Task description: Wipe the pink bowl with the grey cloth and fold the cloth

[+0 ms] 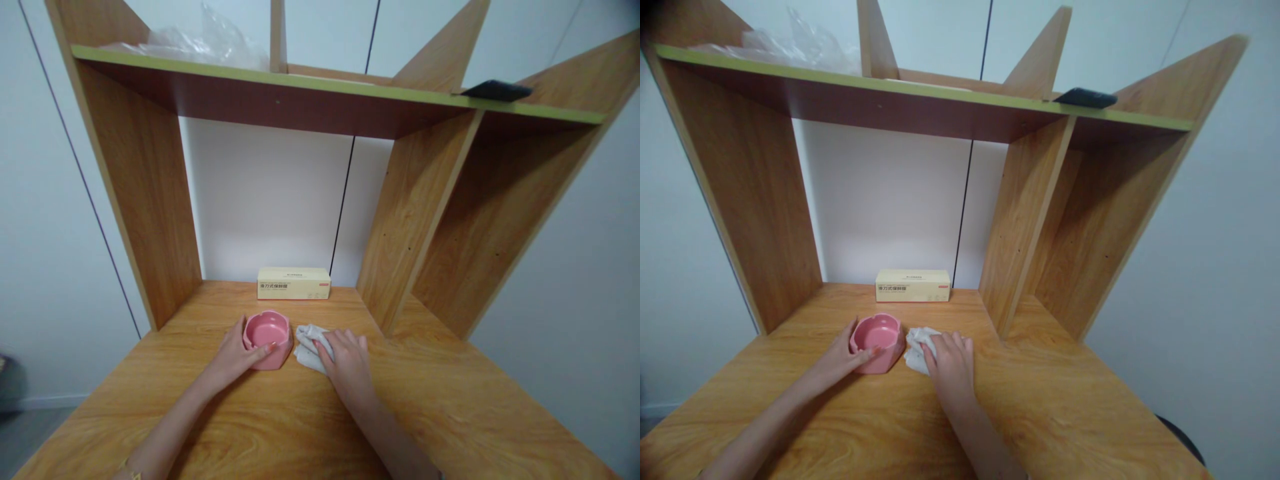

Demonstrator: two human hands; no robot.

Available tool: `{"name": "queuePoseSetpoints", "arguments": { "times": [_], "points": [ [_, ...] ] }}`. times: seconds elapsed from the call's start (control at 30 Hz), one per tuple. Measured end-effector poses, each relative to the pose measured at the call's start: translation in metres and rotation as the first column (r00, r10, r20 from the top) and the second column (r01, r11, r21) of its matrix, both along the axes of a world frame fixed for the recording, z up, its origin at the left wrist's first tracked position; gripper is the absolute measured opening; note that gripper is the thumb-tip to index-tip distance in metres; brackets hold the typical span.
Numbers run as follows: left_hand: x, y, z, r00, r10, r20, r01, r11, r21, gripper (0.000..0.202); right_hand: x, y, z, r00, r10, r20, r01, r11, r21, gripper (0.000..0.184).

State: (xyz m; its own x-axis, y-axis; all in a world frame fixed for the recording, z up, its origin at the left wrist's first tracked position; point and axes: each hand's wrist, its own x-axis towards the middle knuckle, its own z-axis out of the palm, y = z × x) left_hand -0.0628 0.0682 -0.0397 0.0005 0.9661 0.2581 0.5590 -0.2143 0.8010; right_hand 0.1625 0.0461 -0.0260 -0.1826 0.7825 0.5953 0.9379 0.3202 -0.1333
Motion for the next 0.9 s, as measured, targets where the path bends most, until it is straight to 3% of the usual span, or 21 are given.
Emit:
{"name": "queuePoseSetpoints", "arguments": {
  "times": [0.1,0.17,0.4,0.53,0.7,0.9],
  "points": [
    [0.002,-0.002,0.002,0.986,-0.126,0.106,0.126,0.992,0.01,0.059,-0.01,0.0,-0.002,0.999,0.013,-0.044,-0.013,1.0,-0.014,0.021],
    [0.004,-0.004,0.004,0.98,-0.125,0.153,0.123,0.992,0.017,0.057,-0.017,0.0,-0.004,0.997,0.035,-0.068,-0.038,0.999,-0.035,0.021],
    [0.014,-0.012,0.011,0.968,-0.119,0.222,0.111,0.993,0.049,0.069,-0.026,-0.003,-0.009,0.994,0.1,-0.038,-0.103,0.99,-0.094,0.019],
    [0.019,-0.016,0.012,0.957,-0.155,0.244,0.136,0.986,0.093,0.078,-0.024,-0.004,-0.011,0.991,0.129,-0.017,-0.13,0.986,-0.101,0.006],
    [0.022,-0.02,0.011,0.97,-0.144,0.194,0.129,0.988,0.087,0.085,-0.019,-0.001,-0.013,0.989,0.146,-0.023,-0.147,0.983,-0.112,0.009],
    [0.023,-0.024,0.013,0.985,-0.173,-0.017,0.172,0.957,0.235,0.075,-0.006,0.007,-0.012,0.97,0.04,-0.241,-0.062,0.995,-0.083,0.018]
  ]
}}
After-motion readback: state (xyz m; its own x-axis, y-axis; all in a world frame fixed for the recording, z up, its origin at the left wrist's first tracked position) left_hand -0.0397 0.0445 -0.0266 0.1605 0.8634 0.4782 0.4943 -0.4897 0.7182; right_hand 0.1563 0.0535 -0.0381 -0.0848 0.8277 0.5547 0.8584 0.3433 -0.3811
